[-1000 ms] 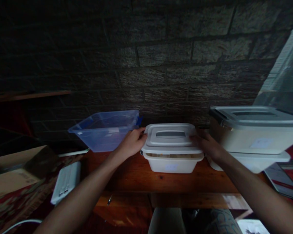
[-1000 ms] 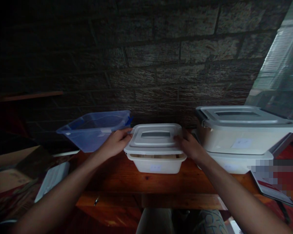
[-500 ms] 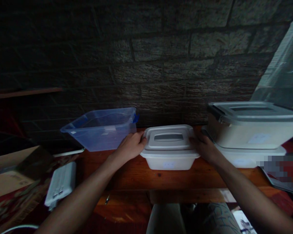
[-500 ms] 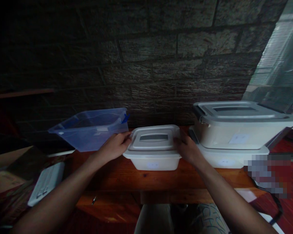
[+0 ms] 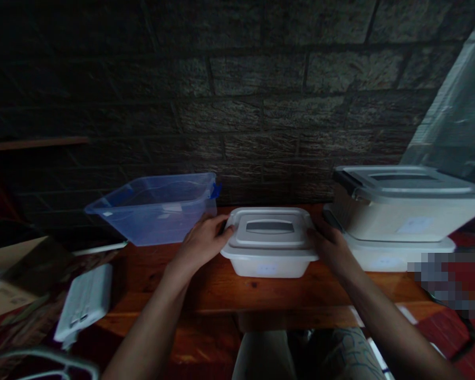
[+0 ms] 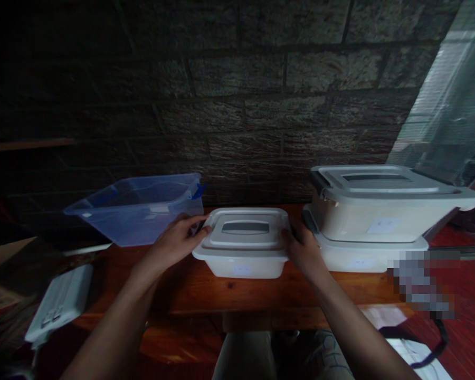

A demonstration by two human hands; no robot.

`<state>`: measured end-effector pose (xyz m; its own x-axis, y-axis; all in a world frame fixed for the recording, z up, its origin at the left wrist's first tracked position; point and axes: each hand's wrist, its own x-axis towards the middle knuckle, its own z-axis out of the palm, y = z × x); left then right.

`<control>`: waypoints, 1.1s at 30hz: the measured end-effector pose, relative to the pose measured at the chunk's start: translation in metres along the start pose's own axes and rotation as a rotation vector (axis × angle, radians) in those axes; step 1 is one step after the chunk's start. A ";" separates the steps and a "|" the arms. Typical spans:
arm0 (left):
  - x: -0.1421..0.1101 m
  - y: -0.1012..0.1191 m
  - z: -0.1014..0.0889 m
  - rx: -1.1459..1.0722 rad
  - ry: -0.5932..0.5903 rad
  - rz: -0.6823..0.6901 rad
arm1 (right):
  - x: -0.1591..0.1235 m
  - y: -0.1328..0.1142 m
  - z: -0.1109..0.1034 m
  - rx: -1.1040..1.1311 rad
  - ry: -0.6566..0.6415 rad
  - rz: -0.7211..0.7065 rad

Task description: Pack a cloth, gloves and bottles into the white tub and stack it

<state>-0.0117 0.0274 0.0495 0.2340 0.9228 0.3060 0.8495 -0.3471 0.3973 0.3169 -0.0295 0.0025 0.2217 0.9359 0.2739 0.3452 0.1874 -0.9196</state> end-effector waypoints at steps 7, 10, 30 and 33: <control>-0.003 -0.010 0.008 -0.306 -0.019 0.060 | 0.003 0.004 0.001 0.053 -0.024 0.034; -0.007 -0.009 0.014 -0.532 -0.025 0.011 | 0.004 0.007 0.004 0.137 -0.022 0.052; -0.032 -0.023 0.024 -0.910 0.081 -0.280 | -0.001 0.003 0.032 0.413 0.018 0.140; -0.040 -0.020 0.032 -1.000 0.151 -0.405 | -0.008 0.009 0.035 0.493 0.059 0.147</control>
<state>-0.0234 0.0027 0.0018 -0.0948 0.9930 0.0699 0.0656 -0.0638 0.9958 0.2868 -0.0246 -0.0175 0.2912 0.9472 0.1340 -0.1614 0.1867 -0.9691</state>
